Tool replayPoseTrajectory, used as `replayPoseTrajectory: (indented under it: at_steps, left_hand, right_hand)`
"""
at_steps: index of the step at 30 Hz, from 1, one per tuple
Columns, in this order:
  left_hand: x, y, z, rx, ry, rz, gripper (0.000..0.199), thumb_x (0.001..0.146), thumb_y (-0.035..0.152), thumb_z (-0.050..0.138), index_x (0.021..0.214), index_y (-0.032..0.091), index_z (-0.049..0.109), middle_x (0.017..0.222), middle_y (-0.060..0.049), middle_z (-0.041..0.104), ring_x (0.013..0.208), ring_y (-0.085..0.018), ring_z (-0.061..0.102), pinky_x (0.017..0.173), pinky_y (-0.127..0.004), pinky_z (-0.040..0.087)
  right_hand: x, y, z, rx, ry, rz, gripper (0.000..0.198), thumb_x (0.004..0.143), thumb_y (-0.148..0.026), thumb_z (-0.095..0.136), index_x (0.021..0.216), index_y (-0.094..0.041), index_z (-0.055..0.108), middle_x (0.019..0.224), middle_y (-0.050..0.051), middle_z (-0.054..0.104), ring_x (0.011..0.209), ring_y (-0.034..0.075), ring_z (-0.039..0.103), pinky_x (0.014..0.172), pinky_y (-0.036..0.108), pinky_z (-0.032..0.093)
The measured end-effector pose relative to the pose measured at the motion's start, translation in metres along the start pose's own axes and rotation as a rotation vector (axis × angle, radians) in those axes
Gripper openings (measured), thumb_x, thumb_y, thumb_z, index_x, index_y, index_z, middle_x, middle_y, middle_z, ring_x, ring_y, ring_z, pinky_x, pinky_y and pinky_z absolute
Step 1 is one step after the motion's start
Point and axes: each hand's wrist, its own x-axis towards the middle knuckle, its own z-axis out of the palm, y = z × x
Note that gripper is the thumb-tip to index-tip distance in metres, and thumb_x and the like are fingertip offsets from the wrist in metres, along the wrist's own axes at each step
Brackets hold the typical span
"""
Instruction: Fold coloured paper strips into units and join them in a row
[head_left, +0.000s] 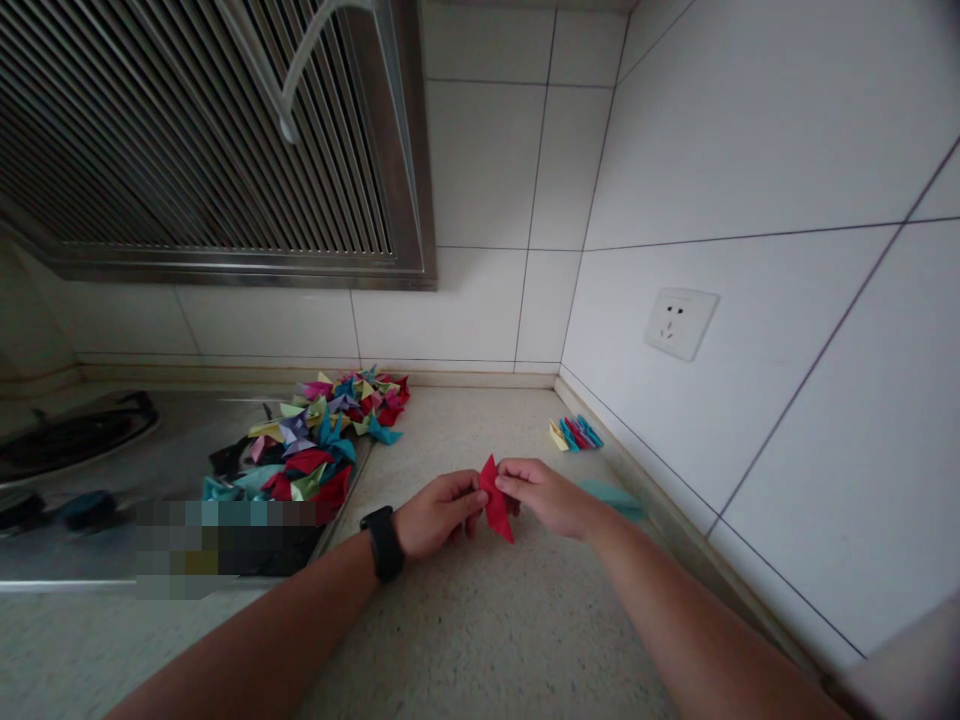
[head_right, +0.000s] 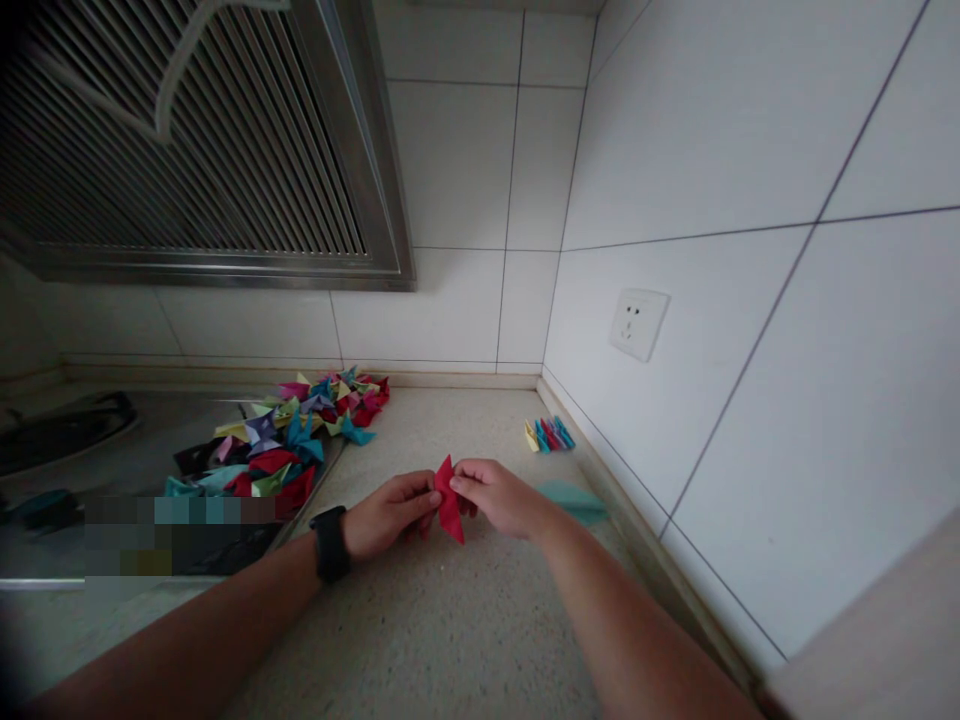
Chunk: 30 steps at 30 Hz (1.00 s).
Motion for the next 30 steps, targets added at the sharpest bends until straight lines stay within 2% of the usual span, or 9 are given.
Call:
replayPoseTrajectory:
  at_steps: [14,19,30]
  left_hand:
    - [0.0005,0.0006,-0.0001,0.071,0.070,-0.034,0.035,0.089,0.049,0.047,0.084,0.016,0.053,0.060,0.003,0.050,0.046,-0.007,0.041,0.044,-0.018,0.030]
    - [-0.0004,0.0026,0.0000,0.066,0.048,-0.017,0.034,0.089,0.049,0.047,0.086,0.016,0.053,0.060,0.004,0.050,0.047,-0.007,0.041,0.044,-0.018,0.031]
    - [-0.0007,-0.0013,-0.0021,-0.020,-0.026,0.051,0.036,0.088,0.050,0.050,0.090,0.014,0.054,0.062,0.004,0.048,0.050,-0.008,0.045,0.047,-0.019,0.033]
  right_hand:
    - [0.0002,0.0001,0.0013,-0.018,0.040,0.027,0.032,0.090,-0.046,0.049,0.082,-0.016,0.055,0.067,-0.002,0.049,0.061,0.011,0.045,0.058,0.024,0.036]
    - [0.0003,0.0005,0.0015,-0.041,0.041,0.027,0.034,0.088,-0.049,0.051,0.080,-0.017,0.055,0.067,-0.002,0.050,0.062,0.012,0.045,0.059,0.024,0.036]
    - [-0.0002,0.0017,0.0012,0.057,-0.022,0.020,0.034,0.088,-0.049,0.052,0.086,-0.016,0.058,0.071,-0.001,0.052,0.064,0.012,0.045,0.062,0.025,0.037]
